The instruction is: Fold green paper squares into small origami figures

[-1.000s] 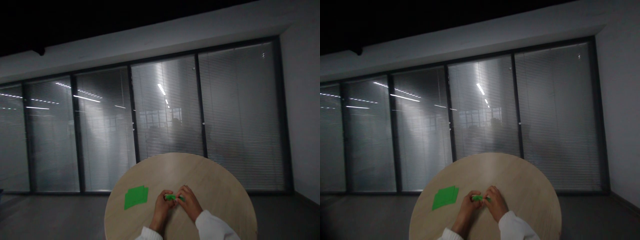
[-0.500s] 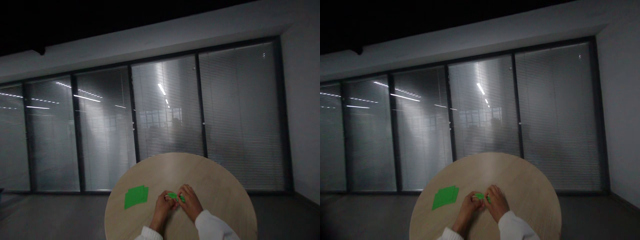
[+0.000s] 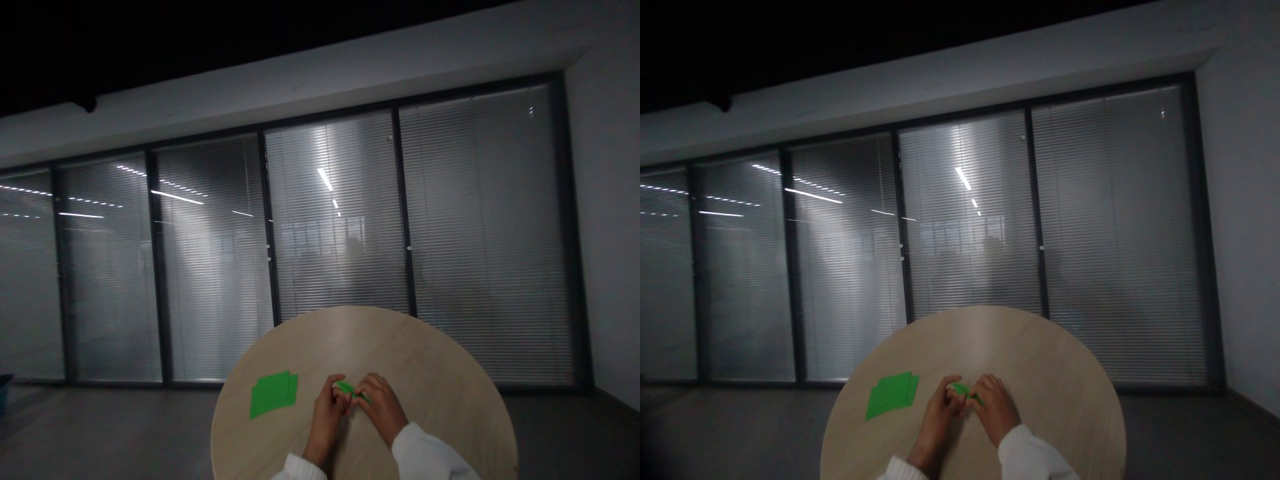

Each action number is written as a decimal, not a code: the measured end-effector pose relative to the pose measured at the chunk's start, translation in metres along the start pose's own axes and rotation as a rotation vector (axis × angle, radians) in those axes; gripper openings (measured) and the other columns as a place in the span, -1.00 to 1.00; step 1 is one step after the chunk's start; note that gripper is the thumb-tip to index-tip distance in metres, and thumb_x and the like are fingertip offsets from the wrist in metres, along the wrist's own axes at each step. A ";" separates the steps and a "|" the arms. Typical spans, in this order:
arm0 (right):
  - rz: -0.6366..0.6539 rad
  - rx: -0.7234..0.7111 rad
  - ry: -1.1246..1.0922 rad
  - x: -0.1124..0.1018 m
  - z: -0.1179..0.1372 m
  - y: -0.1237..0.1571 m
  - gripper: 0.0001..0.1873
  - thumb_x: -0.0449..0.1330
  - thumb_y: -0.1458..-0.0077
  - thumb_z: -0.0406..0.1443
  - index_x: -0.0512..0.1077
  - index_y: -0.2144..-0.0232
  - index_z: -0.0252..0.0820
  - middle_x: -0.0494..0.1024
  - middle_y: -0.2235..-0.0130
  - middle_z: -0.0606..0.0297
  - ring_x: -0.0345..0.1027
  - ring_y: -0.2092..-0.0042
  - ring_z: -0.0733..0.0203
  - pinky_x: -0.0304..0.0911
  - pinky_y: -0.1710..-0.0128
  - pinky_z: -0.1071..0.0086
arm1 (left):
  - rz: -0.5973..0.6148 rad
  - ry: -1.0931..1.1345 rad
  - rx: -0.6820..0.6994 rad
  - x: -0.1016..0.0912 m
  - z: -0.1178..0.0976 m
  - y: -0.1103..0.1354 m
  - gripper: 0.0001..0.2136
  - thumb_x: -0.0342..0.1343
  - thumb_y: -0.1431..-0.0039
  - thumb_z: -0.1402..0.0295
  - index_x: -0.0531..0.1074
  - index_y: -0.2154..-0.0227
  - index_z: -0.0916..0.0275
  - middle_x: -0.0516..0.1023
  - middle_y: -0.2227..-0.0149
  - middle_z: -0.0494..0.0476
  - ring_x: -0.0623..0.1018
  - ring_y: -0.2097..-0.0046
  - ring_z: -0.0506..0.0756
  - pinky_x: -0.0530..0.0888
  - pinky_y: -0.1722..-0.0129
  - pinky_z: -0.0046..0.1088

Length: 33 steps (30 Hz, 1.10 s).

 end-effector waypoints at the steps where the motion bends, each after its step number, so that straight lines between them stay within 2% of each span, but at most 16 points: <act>1: -0.009 0.044 -0.067 0.000 -0.006 -0.001 -0.94 0.24 -0.06 -0.32 0.51 0.45 -0.13 0.52 0.33 0.26 0.38 0.20 0.11 0.28 0.14 0.28 | 0.003 -0.030 0.022 0.001 -0.003 0.001 -0.59 0.31 0.16 0.20 0.43 0.22 0.27 0.36 0.67 -0.13 0.37 0.57 -0.02 0.32 0.48 -0.52; 4: -0.006 0.201 -0.326 0.003 -0.025 -0.002 -0.75 0.25 -0.02 -0.12 0.55 0.52 -0.16 0.54 0.40 0.25 0.43 0.29 0.15 0.31 0.24 0.34 | 0.026 -0.083 0.062 0.004 -0.011 0.003 -0.58 0.26 0.08 0.22 0.41 0.14 0.27 0.39 0.61 -0.09 0.40 0.53 0.01 0.34 0.43 -0.50; 6: 0.037 0.311 -0.512 0.009 -0.034 -0.001 -0.66 0.29 0.10 -0.02 0.57 0.54 -0.19 0.56 0.44 0.26 0.45 0.34 0.14 0.31 0.30 0.35 | 0.045 -0.105 0.078 0.006 -0.015 0.005 -0.59 0.23 0.04 0.25 0.40 0.09 0.26 0.43 0.56 -0.06 0.43 0.49 0.03 0.36 0.40 -0.49; 8: 0.089 0.403 -0.662 0.015 -0.040 0.001 -0.61 0.35 0.25 0.01 0.58 0.54 -0.22 0.58 0.49 0.27 0.45 0.37 0.12 0.30 0.32 0.35 | 0.066 -0.117 0.084 0.009 -0.018 0.007 -0.60 0.20 0.00 0.28 0.39 0.07 0.25 0.44 0.52 -0.03 0.44 0.45 0.04 0.37 0.38 -0.48; 10: 0.106 0.450 -0.739 0.015 -0.041 0.003 -0.60 0.37 0.31 0.00 0.58 0.56 -0.23 0.59 0.52 0.28 0.44 0.40 0.13 0.29 0.32 0.34 | 0.083 -0.116 0.079 0.012 -0.020 0.009 -0.61 0.17 -0.02 0.31 0.39 0.05 0.26 0.45 0.48 0.00 0.45 0.42 0.05 0.38 0.35 -0.48; 14: 0.133 0.492 -0.800 0.013 -0.041 0.008 -0.60 0.37 0.31 -0.02 0.60 0.52 -0.24 0.61 0.49 0.25 0.45 0.37 0.11 0.30 0.30 0.35 | 0.099 -0.119 0.061 0.017 -0.022 0.013 -0.57 0.16 -0.02 0.36 0.39 -0.01 0.24 0.44 0.45 -0.01 0.44 0.42 0.03 0.38 0.32 -0.48; 19: 0.207 0.533 -0.835 0.017 -0.041 0.016 -0.60 0.34 0.28 0.00 0.59 0.53 -0.22 0.60 0.49 0.24 0.47 0.35 0.07 0.31 0.31 0.35 | 0.130 -0.104 0.064 0.021 -0.018 0.016 -0.48 0.12 -0.08 0.36 0.30 -0.15 0.20 0.41 0.39 0.00 0.43 0.41 0.01 0.38 0.30 -0.49; 23: 0.210 0.495 -0.802 0.015 -0.038 0.017 -0.58 0.32 0.24 0.03 0.59 0.50 -0.22 0.61 0.47 0.22 0.46 0.36 0.06 0.32 0.31 0.34 | 0.148 -0.117 0.078 0.023 -0.011 0.019 -0.45 0.09 -0.13 0.36 0.20 -0.21 0.20 0.37 0.36 0.02 0.41 0.40 0.00 0.41 0.33 -0.49; 25: 0.163 0.463 -0.768 0.009 -0.036 0.016 -0.58 0.29 0.20 0.04 0.59 0.49 -0.22 0.61 0.46 0.21 0.45 0.35 0.06 0.32 0.33 0.35 | 0.149 -0.126 0.070 0.024 -0.007 0.020 -0.44 0.07 -0.15 0.34 0.15 -0.23 0.22 0.36 0.34 0.04 0.40 0.41 0.01 0.42 0.38 -0.49; 29: 0.115 0.404 -0.702 0.006 -0.030 0.015 -0.56 0.26 0.16 0.08 0.55 0.51 -0.18 0.60 0.46 0.22 0.46 0.34 0.04 0.36 0.33 0.37 | 0.048 -0.161 0.069 0.019 0.000 0.016 -0.49 0.11 -0.12 0.38 0.20 -0.16 0.24 0.36 0.32 0.06 0.41 0.32 0.03 0.40 0.36 -0.51; 33: 0.082 0.385 -0.665 0.012 -0.034 0.015 -0.57 0.26 0.18 0.10 0.51 0.50 -0.14 0.61 0.41 0.21 0.48 0.30 0.03 0.39 0.28 0.38 | -0.022 -0.141 0.038 0.015 0.006 0.012 -0.62 0.17 -0.04 0.42 0.26 0.06 0.25 0.37 0.42 -0.01 0.36 0.44 -0.01 0.34 0.43 -0.55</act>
Point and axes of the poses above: each hand's wrist, its own y-axis away from the middle knuckle, its own x-axis out of the palm, z = x × y, the point moved 9 cm from there along -y, towards the middle knuckle
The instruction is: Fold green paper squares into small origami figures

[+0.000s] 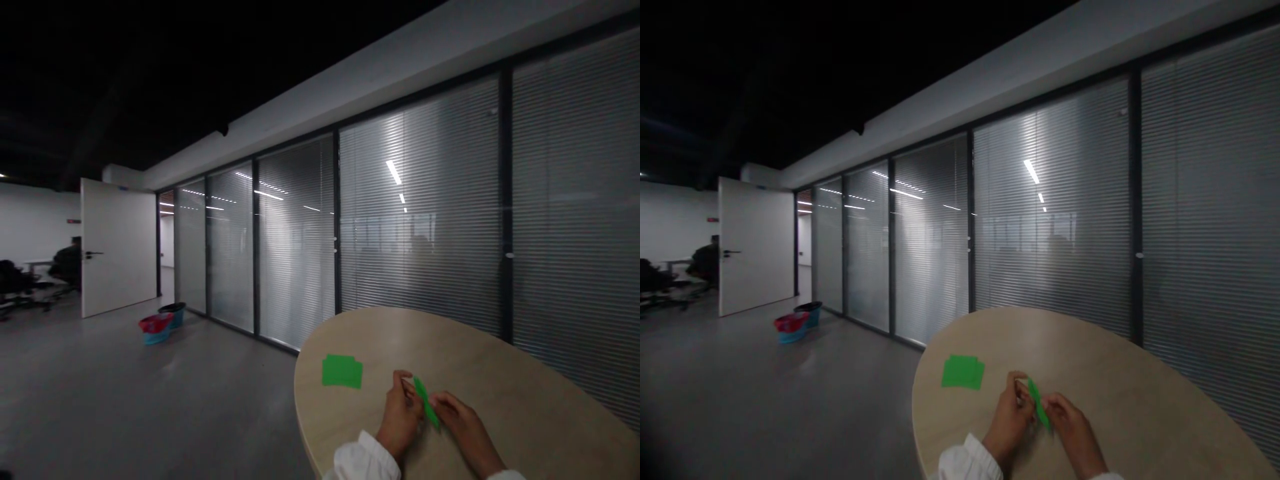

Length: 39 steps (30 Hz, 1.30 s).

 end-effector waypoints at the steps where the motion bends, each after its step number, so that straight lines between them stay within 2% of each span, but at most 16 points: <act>1: -0.002 0.001 0.015 0.000 -0.003 -0.001 -0.56 0.25 0.18 0.11 0.49 0.49 -0.13 0.61 0.41 0.21 0.48 0.30 0.03 0.39 0.28 0.37 | -0.016 0.006 -0.007 -0.001 0.001 -0.001 -0.65 0.19 -0.02 0.43 0.27 0.12 0.24 0.36 0.44 -0.02 0.34 0.46 -0.02 0.33 0.44 -0.55; 5: -0.012 0.001 0.073 -0.003 -0.012 -0.003 -0.52 0.19 0.14 0.14 0.46 0.43 -0.12 0.62 0.33 0.15 0.49 0.25 0.01 0.39 0.24 0.35 | -0.049 0.000 -0.029 -0.003 0.003 -0.001 -0.83 0.20 0.01 0.41 0.31 0.38 0.20 0.35 0.50 -0.03 0.33 0.46 0.00 0.30 0.46 -0.53; 8: 0.008 0.008 0.113 0.000 -0.013 -0.002 -0.49 0.18 0.17 0.18 0.44 0.44 -0.11 0.62 0.34 0.14 0.50 0.26 0.00 0.41 0.25 0.35 | -0.043 -0.044 -0.022 -0.003 0.003 -0.001 -0.89 0.18 0.02 0.41 0.33 0.52 0.21 0.34 0.54 -0.01 0.33 0.45 0.01 0.30 0.43 -0.51; 13: -0.015 -0.042 0.095 0.002 -0.005 -0.002 -0.49 0.20 0.20 0.20 0.41 0.46 -0.09 0.59 0.39 0.23 0.50 0.27 0.03 0.40 0.24 0.38 | -0.028 -0.146 0.056 -0.003 -0.003 0.000 -0.96 0.11 0.04 0.50 0.41 0.48 0.26 0.41 0.50 -0.02 0.35 0.42 -0.01 0.30 0.38 -0.53; 16: 0.049 -0.051 0.081 0.006 -0.005 -0.005 -0.49 0.22 0.19 0.19 0.39 0.47 -0.10 0.58 0.39 0.22 0.49 0.27 0.03 0.38 0.23 0.37 | -0.021 -0.198 0.105 -0.001 -0.010 0.002 -0.93 0.06 -0.02 0.51 0.43 0.46 0.27 0.43 0.47 0.01 0.36 0.41 -0.01 0.28 0.40 -0.54; 21: 0.023 -0.063 0.032 0.004 0.000 -0.003 -0.51 0.16 0.06 0.17 0.41 0.41 -0.12 0.58 0.34 0.22 0.46 0.27 0.07 0.35 0.26 0.38 | -0.009 -0.162 0.135 -0.002 -0.015 0.003 -0.94 0.07 -0.11 0.42 0.43 0.38 0.27 0.44 0.45 0.02 0.38 0.41 0.00 0.29 0.41 -0.55; 24: 0.012 -0.051 -0.005 0.006 0.007 -0.001 -0.48 0.17 0.09 0.19 0.43 0.44 -0.14 0.56 0.41 0.24 0.43 0.33 0.09 0.32 0.34 0.38 | -0.061 -0.112 0.104 -0.009 -0.012 0.001 -0.90 0.12 -0.10 0.34 0.42 0.35 0.26 0.45 0.43 0.05 0.42 0.37 0.03 0.33 0.36 -0.52; 27: 0.016 -0.041 -0.069 0.008 0.012 -0.001 -0.48 0.20 0.13 0.18 0.43 0.47 -0.15 0.53 0.45 0.26 0.40 0.37 0.12 0.29 0.39 0.38 | -0.041 -0.063 0.092 -0.010 -0.009 -0.001 -0.88 0.18 -0.05 0.31 0.43 0.41 0.26 0.50 0.34 0.13 0.47 0.24 0.09 0.35 0.27 -0.48; 30: 0.016 -0.038 -0.102 0.009 0.011 -0.004 -0.50 0.23 0.14 0.16 0.41 0.48 -0.15 0.50 0.47 0.30 0.37 0.41 0.15 0.26 0.41 0.38 | 0.024 -0.005 0.058 -0.005 -0.007 -0.004 -0.86 0.18 -0.05 0.29 0.41 0.47 0.27 0.48 0.45 0.08 0.45 0.34 0.05 0.34 0.31 -0.49; 34: -0.016 -0.024 -0.162 0.008 0.000 -0.007 -0.56 0.23 0.08 0.09 0.36 0.40 -0.13 0.46 0.46 0.35 0.36 0.40 0.18 0.23 0.41 0.39 | 0.004 0.003 0.019 -0.007 -0.007 -0.007 -0.83 0.20 0.00 0.28 0.41 0.51 0.28 0.43 0.53 0.02 0.40 0.44 0.02 0.28 0.42 -0.51; 39: -0.029 -0.023 -0.162 0.008 -0.003 -0.009 -0.61 0.25 0.08 0.02 0.36 0.33 -0.11 0.49 0.42 0.34 0.39 0.33 0.14 0.24 0.34 0.37 | 0.006 0.002 0.014 -0.008 -0.011 -0.008 -0.81 0.25 0.06 0.27 0.44 0.53 0.30 0.42 0.55 0.01 0.37 0.47 0.00 0.25 0.45 -0.52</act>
Point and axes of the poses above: each hand's wrist, its own y-axis away from the middle knuckle, its own x-axis out of the palm, z = x × y, the point moved 9 cm from there along -y, towards the middle knuckle
